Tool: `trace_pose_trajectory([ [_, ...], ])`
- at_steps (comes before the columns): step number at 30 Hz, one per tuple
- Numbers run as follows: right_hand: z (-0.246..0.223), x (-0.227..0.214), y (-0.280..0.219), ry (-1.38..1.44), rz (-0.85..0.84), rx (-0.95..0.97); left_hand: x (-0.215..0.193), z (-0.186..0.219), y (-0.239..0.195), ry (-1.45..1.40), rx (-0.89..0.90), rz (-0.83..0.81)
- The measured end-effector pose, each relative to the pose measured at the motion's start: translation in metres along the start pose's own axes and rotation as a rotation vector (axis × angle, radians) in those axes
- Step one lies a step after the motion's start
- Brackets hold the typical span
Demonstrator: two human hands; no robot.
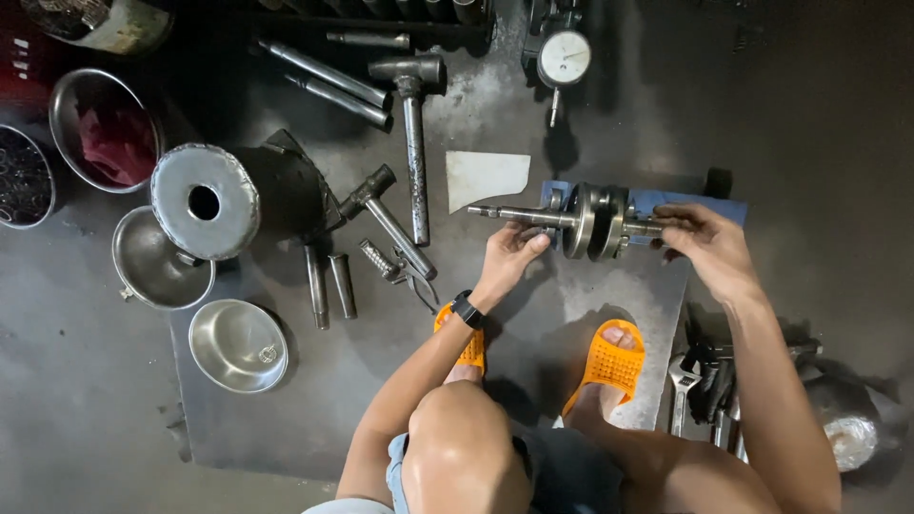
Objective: The person secures a crankshaft in a bench vise and uses a dial indicator to measure runout on the journals. They repeatedly rotate the crankshaft, observe the dial indicator, and adjust the setup to take multiple measurements.
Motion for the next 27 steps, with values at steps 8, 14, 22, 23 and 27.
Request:
trace_pose_trajectory([
  [8,0.02,-0.006,0.005,-0.15,0.068,0.098,0.0,-0.001,0.0,-0.015,0.03,-0.039],
  [14,0.004,-0.003,0.001,-0.176,0.088,0.104,0.0,-0.001,-0.001,-0.002,0.023,-0.039],
  [22,0.015,-0.006,-0.001,-0.221,0.076,0.151,0.0,-0.001,-0.001,0.03,0.025,-0.052],
  [23,0.02,-0.009,0.0,-0.254,0.088,0.148,0.0,0.0,-0.001,0.026,0.007,-0.038],
  [27,0.007,-0.001,-0.003,-0.165,0.085,0.256,-0.001,-0.002,-0.001,0.023,-0.04,-0.007],
])
Point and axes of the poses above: each hand's wrist, its own y-axis towards the middle knuckle, its own x-axis out of the palm, z = x × y, the point moved 4 cm from there along y, towards the middle knuckle, and after that the axes turned 13 degrees about -z, right-handed, at the moved point
